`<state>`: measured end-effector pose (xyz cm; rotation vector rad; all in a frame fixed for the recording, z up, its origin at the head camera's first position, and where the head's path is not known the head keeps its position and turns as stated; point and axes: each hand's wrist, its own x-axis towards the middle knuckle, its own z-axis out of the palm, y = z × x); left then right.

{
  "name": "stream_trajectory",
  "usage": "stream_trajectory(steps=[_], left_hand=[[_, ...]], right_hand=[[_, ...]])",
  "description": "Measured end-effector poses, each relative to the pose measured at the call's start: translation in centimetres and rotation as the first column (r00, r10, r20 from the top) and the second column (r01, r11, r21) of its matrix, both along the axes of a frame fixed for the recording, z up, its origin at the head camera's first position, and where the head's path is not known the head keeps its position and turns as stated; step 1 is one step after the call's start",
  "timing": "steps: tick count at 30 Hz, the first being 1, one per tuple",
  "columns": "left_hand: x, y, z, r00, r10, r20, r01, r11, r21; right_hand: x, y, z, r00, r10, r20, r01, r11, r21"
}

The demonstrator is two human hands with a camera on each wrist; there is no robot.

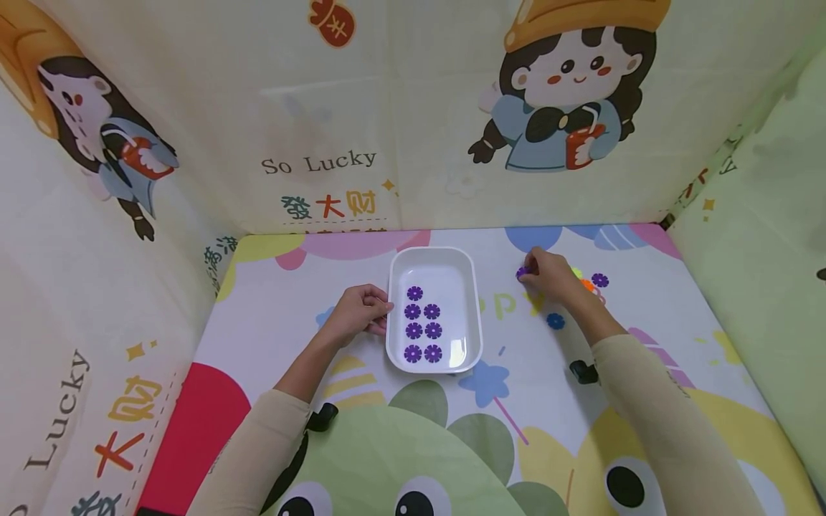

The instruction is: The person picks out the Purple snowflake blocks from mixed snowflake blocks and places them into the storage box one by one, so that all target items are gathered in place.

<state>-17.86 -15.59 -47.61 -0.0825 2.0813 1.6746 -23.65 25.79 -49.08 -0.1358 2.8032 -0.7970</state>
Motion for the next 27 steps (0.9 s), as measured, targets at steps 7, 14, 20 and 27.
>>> stream_trajectory(steps=[7,14,20,27], left_hand=[[0.0,0.0,-0.1,1.000,-0.002,-0.003,0.002,1.000,-0.012],[0.0,0.0,-0.1,1.000,-0.003,-0.005,0.003,1.000,0.001],[-0.1,0.0,-0.1,1.000,-0.005,-0.001,0.005,1.000,-0.008],[-0.1,0.0,-0.3,1.000,-0.006,-0.002,0.006,1.000,-0.012]], right_hand=[[0.4,0.0,0.5,0.998,0.019,-0.068,-0.019,1.000,0.001],[0.6,-0.2,1.4,0.993,0.058,-0.101,-0.060,0.998,-0.016],[0.9,-1.0,2.6,0.992,0.094,-0.080,-0.100,0.992,-0.075],[2.0,-2.9,4.3,0.988,0.131,-0.078,-0.141,0.978,-0.150]])
